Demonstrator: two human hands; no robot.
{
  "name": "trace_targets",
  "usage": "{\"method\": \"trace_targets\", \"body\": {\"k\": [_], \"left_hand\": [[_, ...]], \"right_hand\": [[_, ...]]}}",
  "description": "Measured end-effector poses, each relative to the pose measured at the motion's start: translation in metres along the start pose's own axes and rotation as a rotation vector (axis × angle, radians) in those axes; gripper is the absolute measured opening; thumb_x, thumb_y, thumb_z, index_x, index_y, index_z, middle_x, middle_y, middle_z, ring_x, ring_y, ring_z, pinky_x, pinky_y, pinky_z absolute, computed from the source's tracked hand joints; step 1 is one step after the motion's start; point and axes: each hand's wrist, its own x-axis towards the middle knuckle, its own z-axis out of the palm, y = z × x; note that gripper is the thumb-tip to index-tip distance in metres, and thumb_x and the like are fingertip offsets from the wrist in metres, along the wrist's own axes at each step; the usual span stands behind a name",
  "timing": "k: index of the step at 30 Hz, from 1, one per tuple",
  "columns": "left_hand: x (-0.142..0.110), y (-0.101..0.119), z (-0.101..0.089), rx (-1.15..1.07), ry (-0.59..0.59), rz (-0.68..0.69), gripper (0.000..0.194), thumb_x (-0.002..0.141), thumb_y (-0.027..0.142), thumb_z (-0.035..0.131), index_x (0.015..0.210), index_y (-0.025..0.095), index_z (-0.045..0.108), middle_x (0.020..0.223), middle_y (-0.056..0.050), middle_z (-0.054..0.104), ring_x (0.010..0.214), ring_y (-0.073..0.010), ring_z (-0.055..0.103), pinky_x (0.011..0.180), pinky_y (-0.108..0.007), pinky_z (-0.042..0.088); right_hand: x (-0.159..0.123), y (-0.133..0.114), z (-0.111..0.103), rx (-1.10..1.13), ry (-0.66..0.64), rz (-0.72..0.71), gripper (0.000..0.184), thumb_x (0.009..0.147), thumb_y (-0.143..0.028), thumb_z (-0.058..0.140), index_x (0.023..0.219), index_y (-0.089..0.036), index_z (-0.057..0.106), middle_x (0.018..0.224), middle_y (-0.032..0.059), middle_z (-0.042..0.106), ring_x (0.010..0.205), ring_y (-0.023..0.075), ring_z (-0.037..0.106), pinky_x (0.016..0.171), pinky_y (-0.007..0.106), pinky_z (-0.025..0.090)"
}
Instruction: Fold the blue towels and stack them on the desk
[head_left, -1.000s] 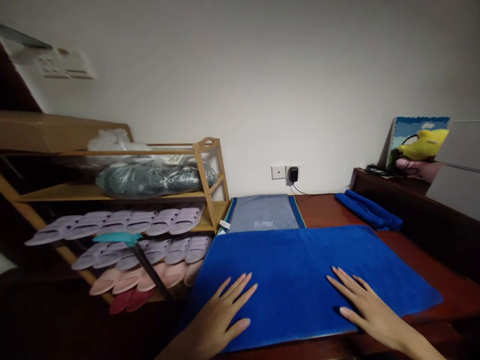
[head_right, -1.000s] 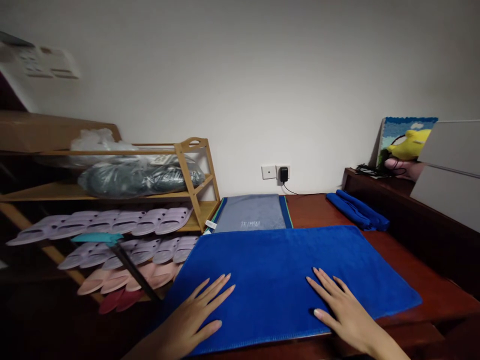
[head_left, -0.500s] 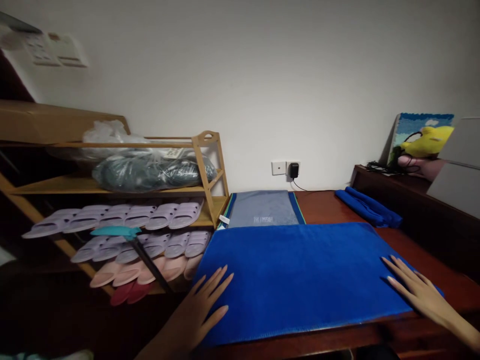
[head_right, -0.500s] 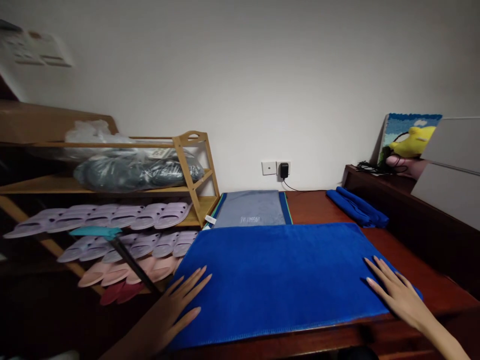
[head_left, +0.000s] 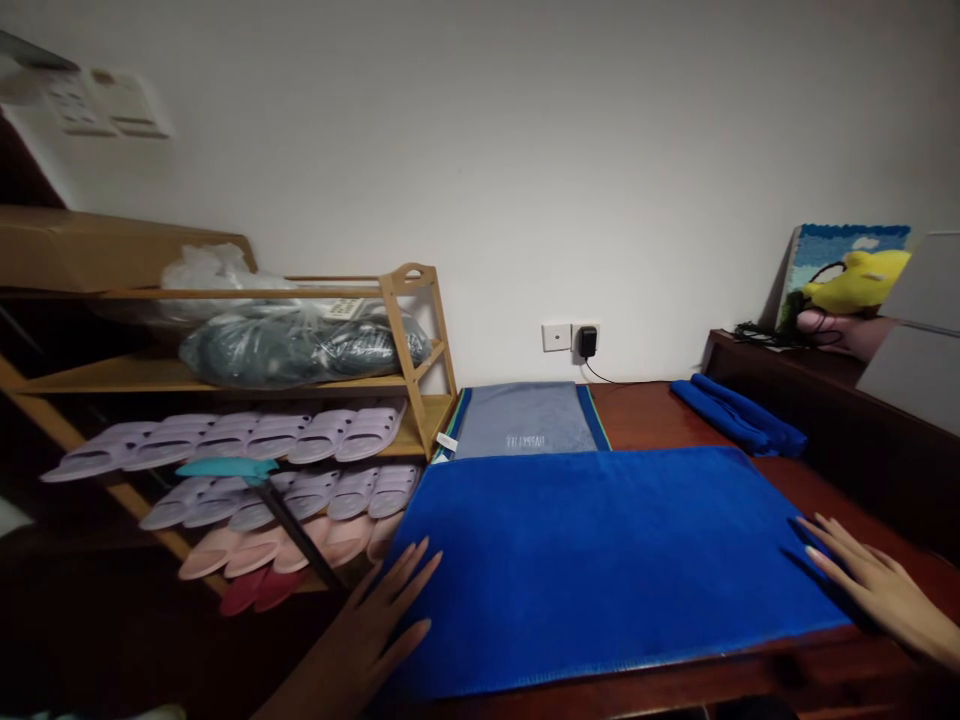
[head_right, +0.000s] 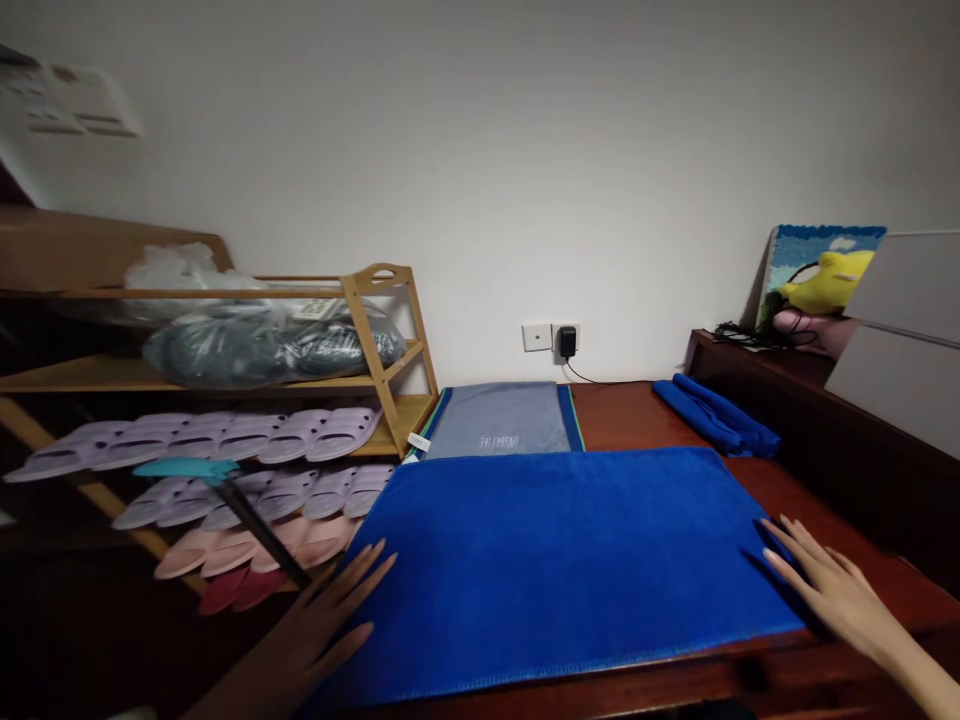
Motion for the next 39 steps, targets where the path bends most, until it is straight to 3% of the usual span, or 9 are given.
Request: {"method": "trace_targets", "body": {"k": [6, 10, 15, 20, 25, 29, 32, 34, 39], "left_hand": [[0.062, -0.032, 0.009, 0.014, 0.116, -0.18, 0.056, 0.095, 0.042, 0.029, 0.147, 0.021, 0.022, 0.15, -0.01, 0.028, 0.138, -0.0252, 0.024, 0.11, -0.047, 0.023], [0.088, -0.058, 0.03, 0.033, 0.031, -0.413, 0.064, 0.092, 0.047, 0.028, 0.145, 0.011, 0.026, 0.15, -0.015, 0.024, 0.14, -0.0279, 0.016, 0.11, -0.051, 0.017], [0.084, -0.066, 0.041, -0.024, -0.054, -0.445, 0.064, 0.092, 0.049, 0.023, 0.147, 0.016, 0.019, 0.153, -0.01, 0.017, 0.141, -0.0262, 0.012, 0.109, -0.054, 0.018], [0.09, -0.049, 0.018, 0.097, -0.076, -0.463, 0.066, 0.091, 0.051, 0.022, 0.147, 0.015, 0.017, 0.154, -0.008, 0.012, 0.141, -0.0249, 0.007, 0.11, -0.056, 0.011], [0.149, -0.028, -0.033, 0.071, -0.114, -0.255, 0.07, 0.087, 0.057, 0.034, 0.144, 0.018, 0.028, 0.154, -0.011, 0.009, 0.141, -0.0273, 0.008, 0.11, -0.052, 0.014], [0.234, 0.018, -0.051, -0.046, -0.07, -0.076, 0.063, 0.091, 0.053, 0.029, 0.144, 0.019, 0.028, 0.153, -0.012, 0.018, 0.14, -0.0249, 0.017, 0.11, -0.049, 0.016], [0.29, 0.069, -0.035, -0.086, -0.035, 0.01, 0.056, 0.094, 0.046, 0.025, 0.142, 0.018, 0.03, 0.152, -0.013, 0.019, 0.14, -0.0253, 0.016, 0.108, -0.054, 0.016], [0.316, 0.102, -0.014, -0.069, -0.031, 0.073, 0.046, 0.095, 0.039, 0.032, 0.134, 0.018, 0.041, 0.152, -0.013, 0.022, 0.14, -0.0259, 0.018, 0.107, -0.055, 0.017], [0.34, 0.143, 0.04, -0.086, -0.025, 0.1, 0.032, 0.094, 0.028, 0.035, 0.12, 0.018, 0.05, 0.148, -0.014, 0.032, 0.138, -0.0251, 0.021, 0.106, -0.051, 0.023]], "right_hand": [[0.086, -0.039, -0.016, 0.014, 0.013, -0.06, 0.068, 0.087, -0.064, 0.024, 0.145, -0.028, 0.028, 0.152, 0.0031, 0.019, 0.14, 0.0239, 0.015, 0.112, 0.047, 0.02], [0.128, -0.063, -0.003, 0.021, -0.083, -0.009, 0.072, 0.087, -0.066, 0.018, 0.146, -0.025, 0.026, 0.152, 0.0045, 0.018, 0.14, 0.0226, 0.013, 0.111, 0.049, 0.017], [0.135, -0.058, 0.014, 0.001, -0.087, 0.012, 0.079, 0.084, -0.069, 0.021, 0.146, -0.021, 0.025, 0.153, 0.006, 0.018, 0.141, 0.0219, 0.011, 0.112, 0.048, 0.015], [0.131, -0.052, 0.007, 0.041, 0.043, 0.016, 0.069, 0.086, -0.062, 0.023, 0.142, -0.022, 0.034, 0.151, 0.0085, 0.024, 0.14, 0.0232, 0.017, 0.109, 0.05, 0.018], [0.101, -0.074, -0.004, -0.027, 0.158, 0.021, 0.062, 0.083, -0.057, 0.038, 0.132, -0.02, 0.047, 0.145, 0.0128, 0.036, 0.135, 0.0291, 0.029, 0.103, 0.055, 0.028], [0.043, -0.149, -0.004, 0.024, 0.232, -0.126, 0.064, 0.089, -0.055, 0.033, 0.138, -0.016, 0.038, 0.144, 0.0128, 0.037, 0.136, 0.0252, 0.028, 0.104, 0.046, 0.031], [-0.002, -0.222, 0.0, 0.04, 0.253, -0.25, 0.064, 0.092, -0.054, 0.031, 0.143, -0.015, 0.032, 0.147, 0.0108, 0.032, 0.138, 0.0226, 0.024, 0.105, 0.042, 0.031], [-0.026, -0.263, 0.003, 0.04, 0.266, -0.333, 0.062, 0.093, -0.052, 0.032, 0.144, -0.017, 0.028, 0.148, 0.009, 0.029, 0.138, 0.0218, 0.023, 0.107, 0.042, 0.029], [-0.065, -0.313, 0.018, -0.006, 0.345, -0.421, 0.068, 0.092, -0.05, 0.037, 0.148, -0.015, 0.017, 0.149, 0.0093, 0.027, 0.138, 0.023, 0.024, 0.107, 0.042, 0.028]]}}
